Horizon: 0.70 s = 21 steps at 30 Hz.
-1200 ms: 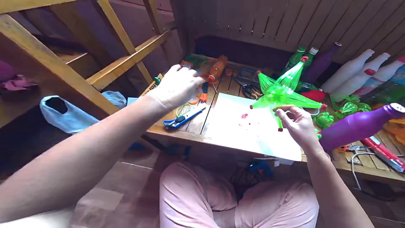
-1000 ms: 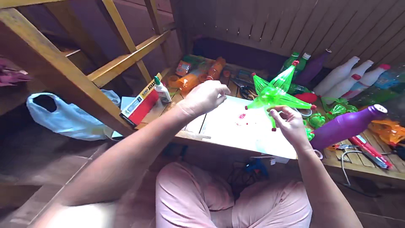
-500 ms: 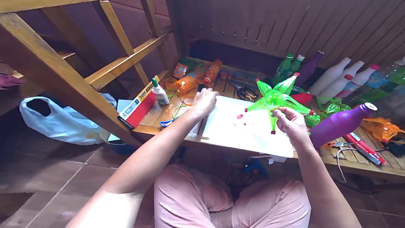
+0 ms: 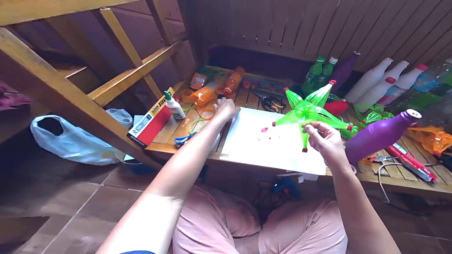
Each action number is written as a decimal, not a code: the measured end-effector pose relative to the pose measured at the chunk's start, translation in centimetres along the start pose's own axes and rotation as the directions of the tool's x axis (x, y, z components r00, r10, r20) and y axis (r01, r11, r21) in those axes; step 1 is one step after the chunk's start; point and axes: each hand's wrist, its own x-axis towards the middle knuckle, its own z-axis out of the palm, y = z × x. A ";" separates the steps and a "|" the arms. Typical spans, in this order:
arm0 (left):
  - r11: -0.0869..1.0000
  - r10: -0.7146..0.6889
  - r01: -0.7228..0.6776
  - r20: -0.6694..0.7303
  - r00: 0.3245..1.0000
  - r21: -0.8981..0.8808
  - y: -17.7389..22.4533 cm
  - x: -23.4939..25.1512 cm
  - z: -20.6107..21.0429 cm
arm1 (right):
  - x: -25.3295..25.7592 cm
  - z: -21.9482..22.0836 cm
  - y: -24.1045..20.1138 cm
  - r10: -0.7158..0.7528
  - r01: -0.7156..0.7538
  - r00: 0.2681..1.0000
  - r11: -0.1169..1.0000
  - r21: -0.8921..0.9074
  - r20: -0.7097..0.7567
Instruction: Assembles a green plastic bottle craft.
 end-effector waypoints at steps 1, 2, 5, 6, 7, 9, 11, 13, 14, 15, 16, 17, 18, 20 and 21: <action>1.000 -0.005 0.005 0.005 1.000 -0.007 0.0 0.0 -0.1 | 0.0 -0.1 0.1 0.005 -0.005 1.000 1.000 -0.002 -0.008; 1.000 -0.005 0.005 0.009 1.000 -0.020 0.0 0.1 -0.3 | 0.0 -0.2 0.3 0.009 -0.009 1.000 1.000 -0.006 -0.013; 0.996 0.008 -0.009 -0.005 1.000 -0.092 0.3 -0.4 -1.1 | 0.0 -0.4 0.9 0.010 -0.011 1.000 1.000 -0.009 -0.011; 0.993 0.029 -0.033 -0.031 0.999 -0.118 0.6 -0.8 -1.6 | 0.1 -0.4 1.1 0.013 -0.013 1.000 1.000 -0.008 -0.007; 0.989 0.063 -0.072 -0.073 0.995 -0.130 1.0 -1.4 -1.9 | 0.2 -0.4 1.3 0.012 -0.012 1.000 1.000 -0.004 0.000; 0.977 0.153 -0.176 -0.178 0.972 -0.121 1.6 -2.7 -2.1 | 0.4 -0.4 1.9 0.004 -0.004 1.000 1.000 0.015 0.003; 0.956 0.271 -0.293 -0.309 0.912 -0.028 2.2 -4.2 -1.6 | 0.5 -0.3 2.1 0.005 -0.005 1.000 1.000 0.020 0.001; 0.911 0.399 -0.401 -0.439 0.805 0.093 2.6 -5.6 -0.9 | 0.7 -0.2 2.3 0.007 -0.007 1.000 1.000 0.022 0.001; 0.884 0.455 -0.447 -0.477 0.752 0.138 2.7 -6.0 -0.6 | 0.7 -0.1 2.4 0.005 -0.005 1.000 1.000 0.026 0.004; 0.861 0.493 -0.478 -0.512 0.703 0.173 2.8 -6.5 -0.5 | 0.7 -0.1 2.4 -0.001 0.000 1.000 1.000 0.026 0.009; 0.846 0.516 -0.494 -0.536 0.668 0.199 2.9 -6.9 -0.4 | 0.8 0.0 2.4 -0.009 0.008 1.000 1.000 0.025 0.012; 0.835 0.534 -0.507 -0.541 0.649 0.216 3.0 -7.1 -0.3 | 0.7 0.0 2.4 -0.013 0.012 1.000 1.000 0.022 0.016; 0.825 0.549 -0.517 -0.538 0.639 0.228 3.1 -7.2 -0.1 | 0.7 0.0 2.4 -0.009 0.009 1.000 1.000 0.018 0.019; 0.819 0.559 -0.520 -0.545 0.626 0.243 3.2 -7.4 0.1 | 0.8 0.0 2.5 -0.006 0.005 1.000 1.000 0.018 0.022; 0.818 0.562 -0.519 -0.539 0.628 0.248 3.3 -7.4 0.1 | 0.8 0.0 2.7 -0.007 0.007 1.000 1.000 0.019 0.026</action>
